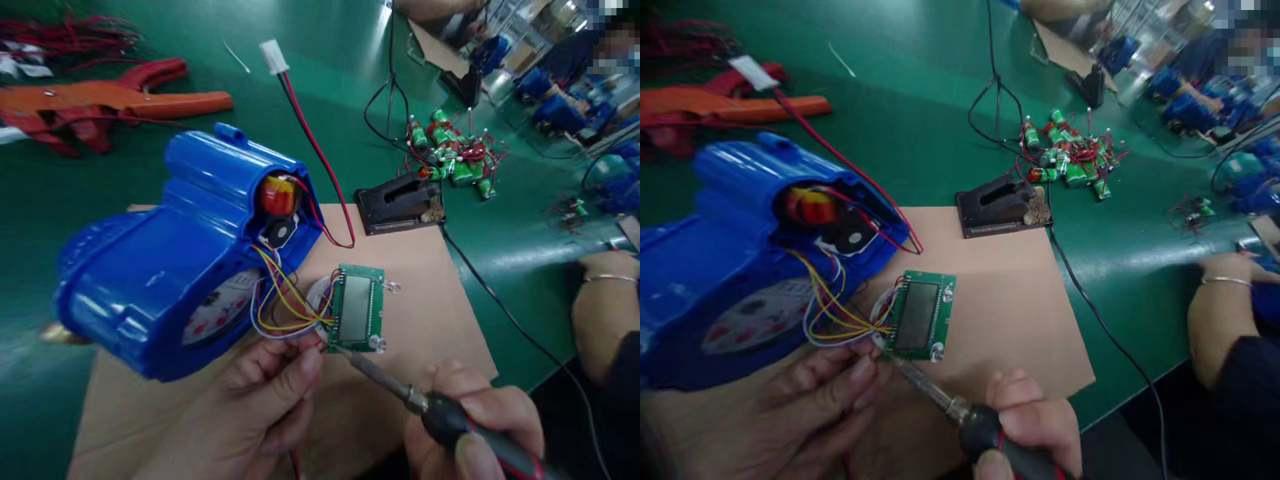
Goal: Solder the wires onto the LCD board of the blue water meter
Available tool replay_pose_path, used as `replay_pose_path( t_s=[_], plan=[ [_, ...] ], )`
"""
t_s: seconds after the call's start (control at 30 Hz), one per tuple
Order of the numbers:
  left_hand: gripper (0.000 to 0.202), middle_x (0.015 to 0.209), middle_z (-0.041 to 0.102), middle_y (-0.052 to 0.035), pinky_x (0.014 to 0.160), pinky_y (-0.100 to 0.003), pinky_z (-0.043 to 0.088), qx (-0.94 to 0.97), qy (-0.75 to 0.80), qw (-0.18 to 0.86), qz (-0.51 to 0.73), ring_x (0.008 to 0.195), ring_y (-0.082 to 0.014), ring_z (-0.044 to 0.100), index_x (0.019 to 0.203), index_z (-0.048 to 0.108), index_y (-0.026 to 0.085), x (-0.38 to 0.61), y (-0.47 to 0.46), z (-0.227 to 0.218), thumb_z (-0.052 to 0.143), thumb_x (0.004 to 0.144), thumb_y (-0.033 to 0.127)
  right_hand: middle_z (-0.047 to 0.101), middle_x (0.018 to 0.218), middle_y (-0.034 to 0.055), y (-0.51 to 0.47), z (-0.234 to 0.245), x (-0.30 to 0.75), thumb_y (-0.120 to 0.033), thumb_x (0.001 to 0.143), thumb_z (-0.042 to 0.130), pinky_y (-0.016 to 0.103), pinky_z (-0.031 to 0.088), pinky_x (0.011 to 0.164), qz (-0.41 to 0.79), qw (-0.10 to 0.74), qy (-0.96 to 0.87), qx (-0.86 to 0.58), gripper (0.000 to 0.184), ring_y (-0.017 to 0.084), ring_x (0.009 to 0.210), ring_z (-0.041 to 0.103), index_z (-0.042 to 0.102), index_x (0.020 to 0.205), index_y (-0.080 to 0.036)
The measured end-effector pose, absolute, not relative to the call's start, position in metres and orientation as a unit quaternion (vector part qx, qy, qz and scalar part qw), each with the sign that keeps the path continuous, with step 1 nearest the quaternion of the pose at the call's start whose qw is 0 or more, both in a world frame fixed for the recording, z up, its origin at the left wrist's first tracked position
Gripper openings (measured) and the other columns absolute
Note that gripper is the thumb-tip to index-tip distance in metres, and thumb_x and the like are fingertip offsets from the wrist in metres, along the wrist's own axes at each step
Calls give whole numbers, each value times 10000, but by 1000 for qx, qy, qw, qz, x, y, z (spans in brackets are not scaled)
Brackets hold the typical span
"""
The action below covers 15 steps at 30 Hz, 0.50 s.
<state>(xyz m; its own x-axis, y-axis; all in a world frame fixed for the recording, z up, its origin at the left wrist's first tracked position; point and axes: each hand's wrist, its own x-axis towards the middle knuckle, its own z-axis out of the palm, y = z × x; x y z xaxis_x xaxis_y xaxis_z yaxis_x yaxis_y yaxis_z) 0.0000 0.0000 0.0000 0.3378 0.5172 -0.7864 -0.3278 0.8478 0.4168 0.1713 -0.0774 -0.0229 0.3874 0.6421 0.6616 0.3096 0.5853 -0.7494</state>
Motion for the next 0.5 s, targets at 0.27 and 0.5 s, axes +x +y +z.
replay_pose_path(
  t_s=[0.27,0.5],
  plan=[
    [390,746,627,49,400,-94,241,80,501,814,281,521,-48,301,745,731,245,2,3,7,1001,465,272,451,653,-33,-79,-24,165,-225,949,550,236,390,467,132,704,-526,-459,85,112,526,415,536,1028,-196],
    [414,708,602,52,386,-101,266,81,483,828,274,510,-51,335,771,725,261,-1,6,1,1009,472,299,442,667,-45,-77,-17,162,-200,945,538,246,400,513,147,697,-510,-482,55,103,542,406,521,997,-199]
  ],
)
